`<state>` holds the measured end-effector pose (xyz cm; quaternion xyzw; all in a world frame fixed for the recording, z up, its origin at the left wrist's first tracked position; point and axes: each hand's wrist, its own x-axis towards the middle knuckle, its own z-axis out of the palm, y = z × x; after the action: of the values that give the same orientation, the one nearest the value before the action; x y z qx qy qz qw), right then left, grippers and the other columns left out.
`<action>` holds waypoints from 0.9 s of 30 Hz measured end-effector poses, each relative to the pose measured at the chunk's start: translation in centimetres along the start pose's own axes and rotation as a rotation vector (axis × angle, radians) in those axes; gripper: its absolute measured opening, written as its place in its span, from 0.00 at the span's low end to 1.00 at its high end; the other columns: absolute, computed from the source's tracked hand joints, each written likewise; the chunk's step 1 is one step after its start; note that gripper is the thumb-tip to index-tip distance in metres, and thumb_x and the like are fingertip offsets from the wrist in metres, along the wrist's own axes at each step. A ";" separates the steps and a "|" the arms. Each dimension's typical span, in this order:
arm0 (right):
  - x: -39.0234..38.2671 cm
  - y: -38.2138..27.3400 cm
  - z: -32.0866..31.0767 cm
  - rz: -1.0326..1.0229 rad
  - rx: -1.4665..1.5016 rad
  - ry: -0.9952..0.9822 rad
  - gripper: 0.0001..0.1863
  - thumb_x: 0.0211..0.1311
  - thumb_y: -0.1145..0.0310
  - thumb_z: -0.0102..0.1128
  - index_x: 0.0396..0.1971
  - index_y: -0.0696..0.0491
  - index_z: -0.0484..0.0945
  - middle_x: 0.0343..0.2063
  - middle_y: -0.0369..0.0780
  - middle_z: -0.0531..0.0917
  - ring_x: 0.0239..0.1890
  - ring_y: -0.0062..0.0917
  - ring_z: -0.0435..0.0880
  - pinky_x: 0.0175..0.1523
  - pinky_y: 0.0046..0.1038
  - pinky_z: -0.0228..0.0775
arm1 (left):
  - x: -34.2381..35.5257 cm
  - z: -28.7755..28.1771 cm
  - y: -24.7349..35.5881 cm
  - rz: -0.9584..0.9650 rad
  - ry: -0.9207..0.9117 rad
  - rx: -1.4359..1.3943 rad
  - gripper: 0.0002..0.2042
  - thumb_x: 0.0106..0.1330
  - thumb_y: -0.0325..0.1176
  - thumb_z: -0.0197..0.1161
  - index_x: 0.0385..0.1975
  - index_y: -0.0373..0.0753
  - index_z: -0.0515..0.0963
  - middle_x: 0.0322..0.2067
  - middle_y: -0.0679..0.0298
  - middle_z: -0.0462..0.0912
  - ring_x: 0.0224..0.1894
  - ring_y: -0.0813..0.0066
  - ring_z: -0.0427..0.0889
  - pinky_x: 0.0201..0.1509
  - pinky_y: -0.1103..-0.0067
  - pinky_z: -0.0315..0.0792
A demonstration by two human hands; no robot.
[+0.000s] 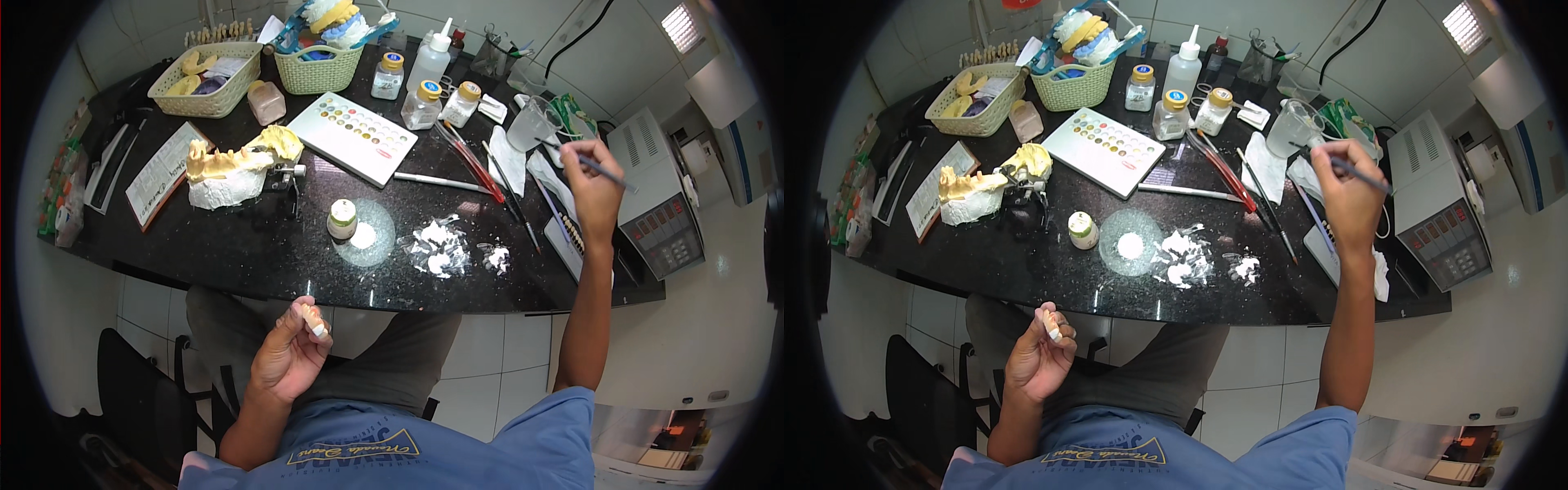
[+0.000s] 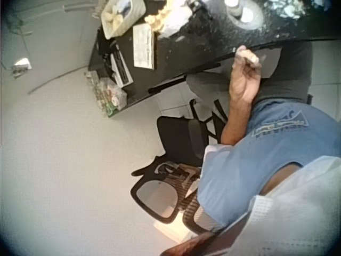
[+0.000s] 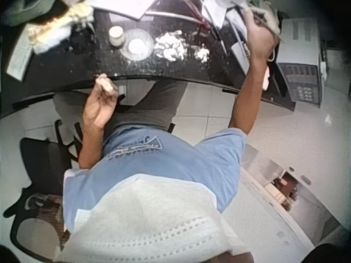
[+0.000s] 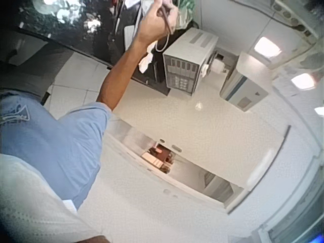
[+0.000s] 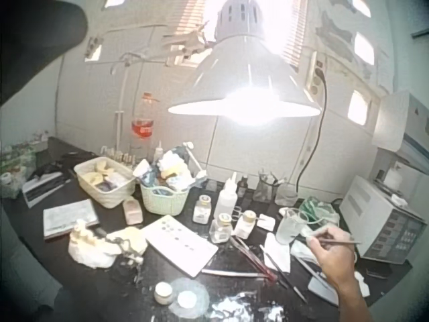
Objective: Applying ceramic stains or glaze to a dental bridge using a fine brush at a laboratory workbench.
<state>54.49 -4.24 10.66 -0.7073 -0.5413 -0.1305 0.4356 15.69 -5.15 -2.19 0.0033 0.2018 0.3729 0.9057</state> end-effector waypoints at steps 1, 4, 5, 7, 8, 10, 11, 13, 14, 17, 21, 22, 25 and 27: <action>-1.3 0.1 0.5 0.110 -0.042 -0.058 0.06 0.53 0.71 0.62 0.26 0.58 0.79 0.19 0.35 0.80 0.21 0.13 0.75 0.28 0.17 0.66 | 0.0 0.0 0.0 -0.007 -0.022 -0.009 0.10 0.64 0.34 0.58 0.41 0.39 0.75 0.31 0.66 0.78 0.32 0.78 0.76 0.40 0.82 0.73; -4.1 0.7 1.4 0.133 -0.019 -0.183 0.06 0.53 0.71 0.62 0.28 0.59 0.79 0.21 0.37 0.81 0.23 0.14 0.77 0.31 0.18 0.67 | 0.1 0.1 0.0 -0.007 -0.034 -0.013 0.09 0.64 0.34 0.58 0.41 0.39 0.75 0.31 0.66 0.78 0.34 0.77 0.77 0.40 0.82 0.73; -4.5 0.9 1.5 0.119 -0.051 -0.212 0.06 0.53 0.72 0.61 0.29 0.59 0.78 0.22 0.38 0.82 0.24 0.15 0.77 0.31 0.19 0.67 | 0.2 0.1 0.0 -0.006 -0.043 -0.013 0.10 0.64 0.35 0.58 0.42 0.39 0.75 0.32 0.66 0.79 0.35 0.77 0.78 0.40 0.82 0.73; -5.2 0.8 1.0 0.132 -0.089 -0.231 0.06 0.55 0.72 0.61 0.29 0.59 0.78 0.20 0.36 0.80 0.24 0.14 0.74 0.30 0.19 0.65 | 0.2 -0.1 -0.1 0.015 -0.043 0.037 0.11 0.64 0.35 0.59 0.43 0.39 0.74 0.32 0.66 0.77 0.33 0.79 0.76 0.39 0.84 0.72; -5.6 0.4 0.4 0.138 -0.100 -0.180 0.05 0.56 0.72 0.59 0.27 0.59 0.77 0.18 0.33 0.76 0.23 0.13 0.71 0.29 0.18 0.63 | 0.2 -0.2 -0.1 0.021 -0.042 0.061 0.11 0.64 0.35 0.59 0.44 0.39 0.73 0.32 0.67 0.77 0.33 0.81 0.75 0.39 0.84 0.71; -6.4 -0.8 -0.3 0.211 0.069 -0.067 0.03 0.59 0.74 0.56 0.29 0.58 0.74 0.22 0.32 0.73 0.26 0.12 0.69 0.29 0.15 0.60 | 0.1 -0.2 -0.2 0.025 0.012 0.075 0.11 0.64 0.34 0.58 0.43 0.39 0.73 0.35 0.66 0.76 0.35 0.77 0.74 0.38 0.83 0.72; -7.0 -1.7 -0.8 0.287 0.182 -0.035 0.05 0.60 0.75 0.53 0.33 0.60 0.75 0.26 0.35 0.76 0.27 0.13 0.71 0.31 0.15 0.60 | 0.2 -0.2 -0.3 0.035 -0.010 0.077 0.11 0.64 0.34 0.59 0.44 0.40 0.73 0.34 0.66 0.77 0.35 0.78 0.74 0.37 0.84 0.71; -8.6 -3.6 -0.7 0.190 0.364 -0.052 0.11 0.59 0.73 0.49 0.38 0.63 0.75 0.29 0.41 0.78 0.27 0.17 0.74 0.30 0.16 0.63 | 0.2 -0.1 -0.6 0.068 -0.010 0.095 0.10 0.64 0.34 0.59 0.42 0.40 0.75 0.33 0.67 0.77 0.32 0.80 0.74 0.36 0.85 0.70; -9.5 -4.5 -0.3 0.188 0.448 -0.043 0.13 0.59 0.72 0.49 0.40 0.64 0.75 0.31 0.43 0.78 0.27 0.19 0.75 0.30 0.16 0.64 | 0.1 0.1 -0.7 0.079 0.021 0.106 0.09 0.64 0.34 0.59 0.41 0.40 0.76 0.32 0.67 0.77 0.31 0.80 0.74 0.36 0.85 0.70; -11.6 -7.0 1.2 0.125 0.655 -0.263 0.15 0.55 0.69 0.54 0.39 0.63 0.75 0.30 0.45 0.78 0.27 0.21 0.76 0.27 0.17 0.67 | 0.1 0.4 -0.9 0.123 0.029 0.140 0.08 0.64 0.34 0.59 0.40 0.40 0.76 0.32 0.67 0.77 0.31 0.81 0.74 0.36 0.85 0.69; -13.8 -9.6 3.8 0.133 0.844 -0.463 0.07 0.56 0.75 0.55 0.32 0.63 0.76 0.25 0.44 0.77 0.22 0.20 0.75 0.25 0.16 0.67 | 0.3 0.3 -1.2 0.146 0.016 0.149 0.08 0.64 0.33 0.58 0.40 0.39 0.76 0.33 0.65 0.77 0.33 0.82 0.73 0.37 0.85 0.68; -14.0 -10.0 4.3 0.122 0.856 -0.489 0.06 0.57 0.76 0.55 0.32 0.63 0.77 0.24 0.44 0.77 0.22 0.20 0.75 0.25 0.15 0.67 | 0.2 0.3 -1.2 0.157 0.029 0.143 0.08 0.64 0.33 0.58 0.40 0.39 0.76 0.33 0.65 0.77 0.33 0.82 0.73 0.37 0.85 0.68; -14.3 -10.5 5.4 0.182 0.836 -0.514 0.04 0.53 0.80 0.56 0.30 0.64 0.74 0.24 0.45 0.77 0.23 0.20 0.77 0.28 0.17 0.70 | 0.2 0.2 -1.3 0.155 0.012 0.140 0.08 0.64 0.33 0.58 0.41 0.40 0.76 0.34 0.65 0.77 0.34 0.81 0.73 0.37 0.85 0.68; -14.1 -10.5 5.8 0.184 0.796 -0.537 0.06 0.49 0.84 0.58 0.28 0.63 0.71 0.24 0.46 0.78 0.24 0.20 0.79 0.30 0.18 0.73 | 0.2 0.3 -1.4 0.165 0.005 0.169 0.08 0.65 0.33 0.57 0.41 0.40 0.76 0.35 0.64 0.76 0.34 0.80 0.73 0.39 0.84 0.68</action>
<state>38.26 -8.70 3.00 -0.5392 -0.5777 0.3129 0.5269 16.87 -5.99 -2.24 0.0950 0.2340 0.4277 0.8679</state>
